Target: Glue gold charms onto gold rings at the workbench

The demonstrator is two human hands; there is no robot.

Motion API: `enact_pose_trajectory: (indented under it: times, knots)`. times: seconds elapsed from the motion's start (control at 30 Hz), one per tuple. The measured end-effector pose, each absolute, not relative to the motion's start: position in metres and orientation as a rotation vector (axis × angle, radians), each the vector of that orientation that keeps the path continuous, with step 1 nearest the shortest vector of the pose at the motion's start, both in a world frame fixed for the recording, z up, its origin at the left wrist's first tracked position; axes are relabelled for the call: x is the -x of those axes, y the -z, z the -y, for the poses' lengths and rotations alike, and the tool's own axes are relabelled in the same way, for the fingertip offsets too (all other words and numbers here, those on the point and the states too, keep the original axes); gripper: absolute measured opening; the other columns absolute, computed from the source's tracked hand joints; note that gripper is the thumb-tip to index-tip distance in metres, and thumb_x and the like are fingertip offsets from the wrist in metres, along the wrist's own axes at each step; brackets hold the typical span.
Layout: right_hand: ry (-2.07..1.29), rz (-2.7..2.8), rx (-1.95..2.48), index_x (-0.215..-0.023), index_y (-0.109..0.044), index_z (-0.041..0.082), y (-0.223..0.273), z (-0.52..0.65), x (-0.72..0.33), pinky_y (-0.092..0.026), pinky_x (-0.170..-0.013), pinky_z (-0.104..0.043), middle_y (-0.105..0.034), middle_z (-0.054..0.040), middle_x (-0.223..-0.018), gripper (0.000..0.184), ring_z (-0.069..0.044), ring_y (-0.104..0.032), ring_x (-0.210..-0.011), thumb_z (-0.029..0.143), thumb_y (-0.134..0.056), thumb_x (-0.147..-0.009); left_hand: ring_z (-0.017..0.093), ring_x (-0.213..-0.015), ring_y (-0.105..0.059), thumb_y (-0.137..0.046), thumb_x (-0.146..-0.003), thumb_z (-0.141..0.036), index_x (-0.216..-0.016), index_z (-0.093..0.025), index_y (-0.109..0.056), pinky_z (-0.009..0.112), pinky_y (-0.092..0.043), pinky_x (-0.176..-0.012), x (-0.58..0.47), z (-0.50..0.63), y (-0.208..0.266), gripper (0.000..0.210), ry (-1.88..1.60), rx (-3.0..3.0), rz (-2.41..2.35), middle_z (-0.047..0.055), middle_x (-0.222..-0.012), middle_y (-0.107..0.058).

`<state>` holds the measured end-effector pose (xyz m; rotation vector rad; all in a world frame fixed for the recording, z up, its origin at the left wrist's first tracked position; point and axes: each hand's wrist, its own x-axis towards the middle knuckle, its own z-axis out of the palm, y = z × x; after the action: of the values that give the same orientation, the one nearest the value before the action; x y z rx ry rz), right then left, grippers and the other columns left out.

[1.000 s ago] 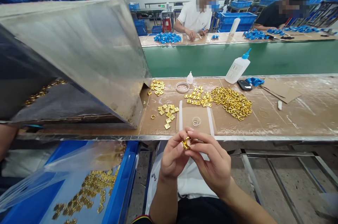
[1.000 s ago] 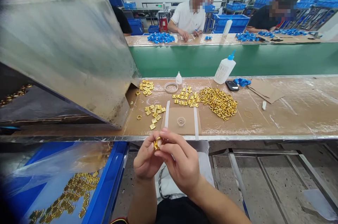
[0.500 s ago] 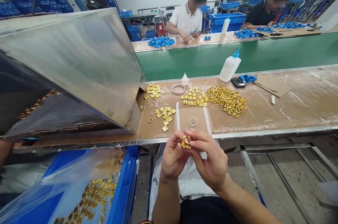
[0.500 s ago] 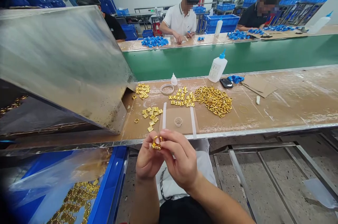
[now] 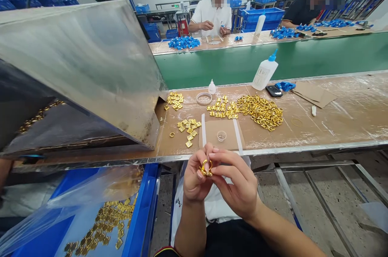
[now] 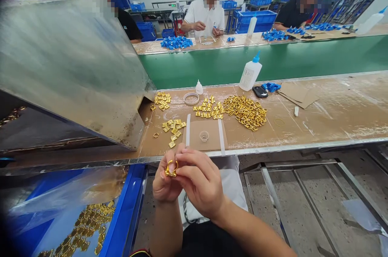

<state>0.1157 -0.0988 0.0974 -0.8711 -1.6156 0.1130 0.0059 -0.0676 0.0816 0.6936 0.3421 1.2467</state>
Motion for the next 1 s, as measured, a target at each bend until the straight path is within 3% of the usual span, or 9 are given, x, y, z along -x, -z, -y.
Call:
enact_pose_trajectory:
  times: [0.33,0.53,0.83,1.0]
  knots:
    - [-0.271,1.639,0.872,-0.103,-0.067,0.021,-0.101,0.104,-0.114,-0.062,-0.093,-0.040,-0.075,-0.0117,-0.107,0.006,-0.023,-0.072,-0.108,0.020,-0.066,-0.097,0.017,-0.082,-0.049,-0.096,-0.052,-0.054,-0.048,-0.014,-0.039,0.028,-0.046,-0.081,-0.005,0.061,-0.074,0.069,-1.306,-0.691,-0.391,-0.001,-0.070,-0.034]
    - [-0.236,1.612,0.922,-0.107,-0.067,0.021,-0.102,0.102,-0.112,-0.062,-0.094,-0.043,-0.076,-0.0105,-0.103,0.013,-0.025,-0.072,-0.106,0.025,-0.070,-0.095,0.018,-0.083,-0.046,-0.095,-0.054,-0.052,-0.049,-0.015,-0.038,0.032,-0.046,-0.083,-0.010,0.061,-0.072,0.067,-1.286,-0.632,-0.338,0.000,-0.072,-0.032]
    - [-0.176,1.602,0.937,-0.112,-0.068,0.018,-0.099,0.104,-0.109,-0.064,-0.087,-0.034,-0.077,-0.0120,-0.103,0.015,-0.021,-0.075,-0.098,0.019,-0.064,-0.098,0.015,-0.068,-0.031,-0.093,-0.056,-0.054,-0.054,-0.016,-0.032,0.028,-0.032,-0.061,-0.021,0.062,-0.063,0.072,-1.347,-0.578,-0.329,-0.002,-0.068,-0.021]
    - [-0.111,1.604,0.990,-0.113,-0.071,0.018,-0.096,0.107,-0.108,-0.065,-0.078,-0.033,-0.076,-0.0132,-0.103,0.019,-0.021,-0.075,-0.094,0.014,-0.064,-0.097,0.015,-0.064,-0.026,-0.090,-0.063,-0.055,-0.055,-0.016,-0.030,0.029,-0.028,-0.058,-0.026,0.061,-0.061,0.072,-1.381,-0.596,-0.298,-0.002,-0.063,-0.018]
